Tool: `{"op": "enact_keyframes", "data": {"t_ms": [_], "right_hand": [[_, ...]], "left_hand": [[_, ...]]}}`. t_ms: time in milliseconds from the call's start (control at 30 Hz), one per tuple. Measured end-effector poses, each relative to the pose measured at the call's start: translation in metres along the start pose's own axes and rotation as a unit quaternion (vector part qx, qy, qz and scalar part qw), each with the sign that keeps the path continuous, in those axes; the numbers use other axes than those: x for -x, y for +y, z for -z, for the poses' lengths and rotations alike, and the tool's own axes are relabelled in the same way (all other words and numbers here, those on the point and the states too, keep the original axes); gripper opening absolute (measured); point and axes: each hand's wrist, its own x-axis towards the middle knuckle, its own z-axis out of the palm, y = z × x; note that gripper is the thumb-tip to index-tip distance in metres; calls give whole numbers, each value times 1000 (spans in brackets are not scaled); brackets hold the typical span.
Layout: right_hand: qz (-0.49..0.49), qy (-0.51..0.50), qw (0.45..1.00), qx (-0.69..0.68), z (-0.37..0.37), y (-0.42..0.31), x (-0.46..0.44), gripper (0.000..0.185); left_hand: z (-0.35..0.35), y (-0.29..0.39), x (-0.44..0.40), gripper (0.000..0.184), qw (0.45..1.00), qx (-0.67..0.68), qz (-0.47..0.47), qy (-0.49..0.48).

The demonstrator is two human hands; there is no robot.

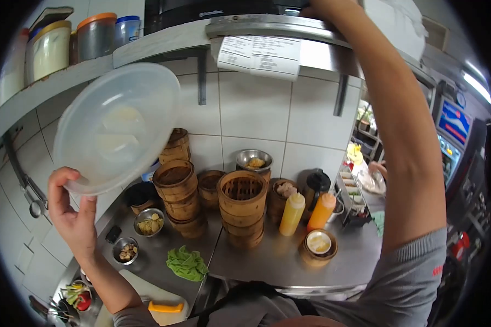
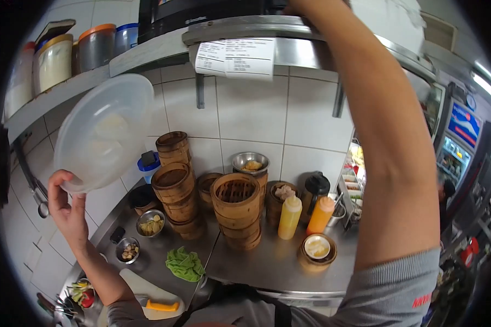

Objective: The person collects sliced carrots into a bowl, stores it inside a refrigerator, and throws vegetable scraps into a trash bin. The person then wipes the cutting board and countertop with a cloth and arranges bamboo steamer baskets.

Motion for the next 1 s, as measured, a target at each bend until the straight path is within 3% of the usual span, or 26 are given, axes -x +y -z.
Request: {"op": "enact_keyframes", "data": {"t_ms": [67,133,200,267,333,367,400,467,567,700,767,833,900,1000], "right_hand": [[-29,32,999,7,-50,4,-37,23],[-18,46,999,-10,-46,1,-30,20],[-2,-25,999,-43,5,7,-1,23],[-4,34,991,-130,63,10,45,26],[58,68,925,-370,103,13,95,31],[172,71,859,-477,62,16,90,34],[217,30,814,-538,82,5,125,40],[324,-93,726,-599,98,-20,167,57],[370,38,678,-634,85,-69,198,68],[289,133,761,-566,72,-69,193,58],[233,145,774,-571,78,-53,184,49],[163,133,777,-593,92,-41,174,41],[117,124,782,-599,112,-38,158,40],[66,152,870,-464,119,-56,122,44]], "left_hand": [[12,10,-9,38,1000,26,5,4],[25,22,-16,38,999,28,16,13],[40,35,-13,39,1000,16,1,5],[50,44,-6,39,1000,6,-7,2],[58,53,0,39,999,40,12,-35],[56,60,-1,38,998,57,20,-25],[55,61,-1,38,998,52,27,-26],[52,63,-2,37,994,95,39,-27],[37,58,-12,40,992,118,26,-35],[5,48,-37,49,988,146,-10,-45],[-13,46,-64,60,982,91,-167,20],[3,30,-103,63,970,-41,-216,106],[32,6,-150,53,919,-205,-277,191],[52,-16,-189,46,912,-286,-196,219]]}}
